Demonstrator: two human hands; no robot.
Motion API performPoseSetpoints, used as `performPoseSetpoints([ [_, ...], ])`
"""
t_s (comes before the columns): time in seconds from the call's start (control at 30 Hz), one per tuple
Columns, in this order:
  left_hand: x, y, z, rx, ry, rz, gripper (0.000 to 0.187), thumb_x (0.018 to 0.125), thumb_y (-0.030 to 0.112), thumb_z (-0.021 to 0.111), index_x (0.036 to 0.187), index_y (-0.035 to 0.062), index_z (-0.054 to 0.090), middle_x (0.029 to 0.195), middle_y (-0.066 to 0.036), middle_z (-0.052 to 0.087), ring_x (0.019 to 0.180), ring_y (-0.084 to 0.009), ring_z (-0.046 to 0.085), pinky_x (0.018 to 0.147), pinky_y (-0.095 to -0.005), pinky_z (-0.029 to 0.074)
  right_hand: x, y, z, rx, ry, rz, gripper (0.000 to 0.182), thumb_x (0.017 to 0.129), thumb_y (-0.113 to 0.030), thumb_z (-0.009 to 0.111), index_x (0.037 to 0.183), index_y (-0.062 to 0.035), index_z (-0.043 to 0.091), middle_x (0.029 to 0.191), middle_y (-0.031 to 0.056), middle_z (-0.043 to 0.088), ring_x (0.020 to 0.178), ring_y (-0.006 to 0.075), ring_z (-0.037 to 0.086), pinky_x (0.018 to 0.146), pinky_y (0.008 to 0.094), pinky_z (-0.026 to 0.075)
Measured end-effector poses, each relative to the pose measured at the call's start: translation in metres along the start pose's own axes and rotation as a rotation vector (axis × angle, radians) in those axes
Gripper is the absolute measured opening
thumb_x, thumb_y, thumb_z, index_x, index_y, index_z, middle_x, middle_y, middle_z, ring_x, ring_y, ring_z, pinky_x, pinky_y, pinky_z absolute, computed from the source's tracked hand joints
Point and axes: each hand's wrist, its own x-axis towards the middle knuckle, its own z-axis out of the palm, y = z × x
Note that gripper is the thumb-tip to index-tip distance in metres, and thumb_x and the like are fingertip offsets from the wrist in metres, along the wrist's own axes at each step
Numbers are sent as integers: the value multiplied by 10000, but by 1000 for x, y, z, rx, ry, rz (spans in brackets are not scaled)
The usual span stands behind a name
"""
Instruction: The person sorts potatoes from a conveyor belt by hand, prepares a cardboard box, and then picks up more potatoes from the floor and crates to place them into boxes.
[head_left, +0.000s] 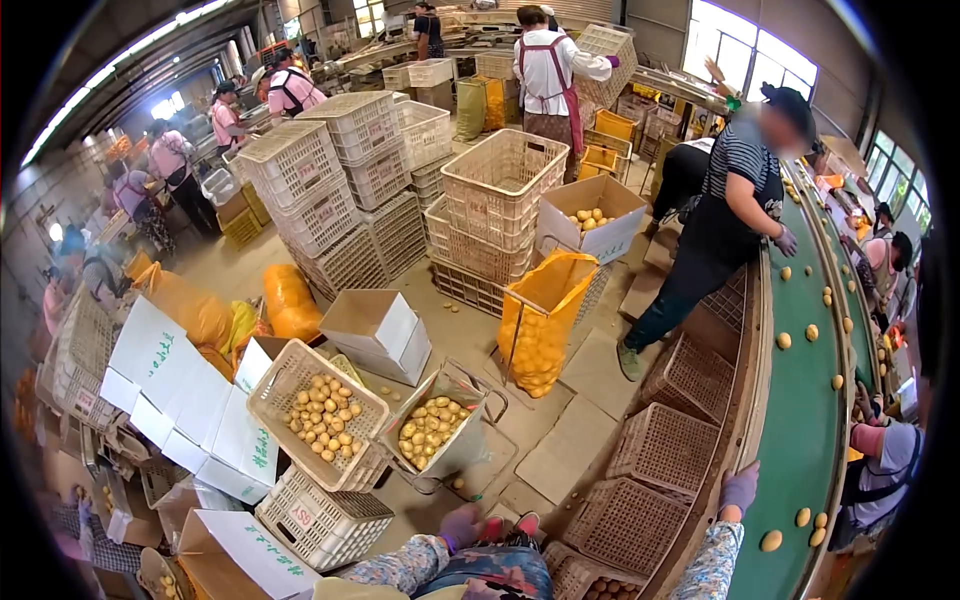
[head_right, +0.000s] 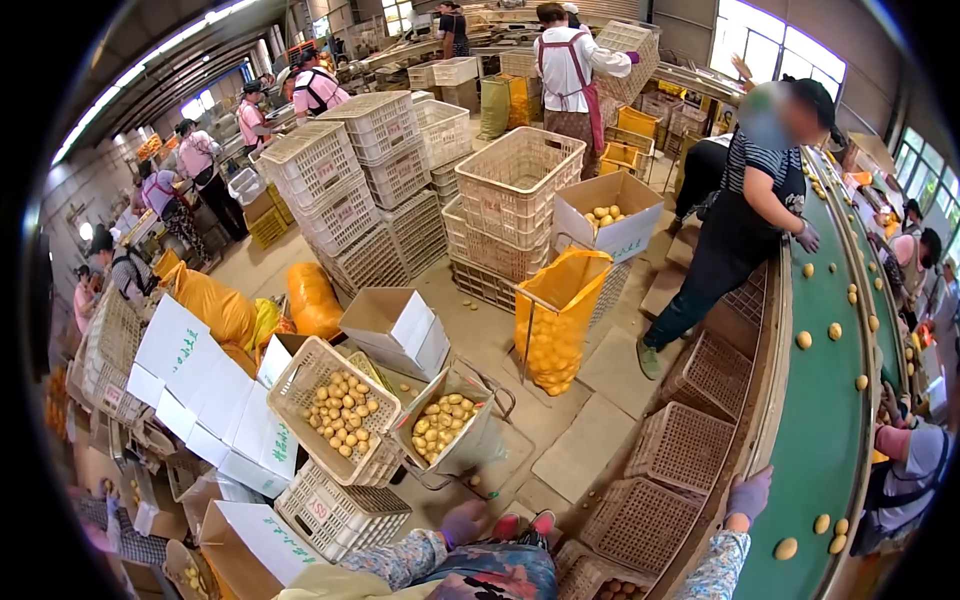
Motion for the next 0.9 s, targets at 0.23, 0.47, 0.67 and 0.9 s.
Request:
performPoseSetpoints([
  [0.23,13,19,32,-237,-372,80,285,846,339,557,951,82,619,859,-178,661,807,-341,647,695,-422,496,34,-1,9,79,-4,10,754,779,-220,709,1387,21,335,1280,241,516,1154,392,522,960,420,443],
  [0.47,25,73,-39,-131,-606,-71,310,827,367,548,966,101,628,807,-179,658,807,-314,652,687,-424,486,50,-17,2,66,25,2,730,773,-212,714,1356,52,363,1243,271,539,1125,406,540,948,421,451],
  [0.67,40,-2,25,110,-612,-166,502,861,493,531,1103,69,645,1068,-209,648,1004,-374,611,848,-423,478,66,-19,7,55,27,6,691,780,-205,704,1335,55,384,1225,270,547,1125,410,536,958,418,440],
  [0.9,36,43,29,-87,-626,-234,431,813,374,532,1050,38,661,1008,-195,658,1016,-354,611,866,-423,462,89,-12,25,103,45,-25,591,777,-179,690,1255,69,446,1172,286,568,1098,434,539,943,431,433],
])
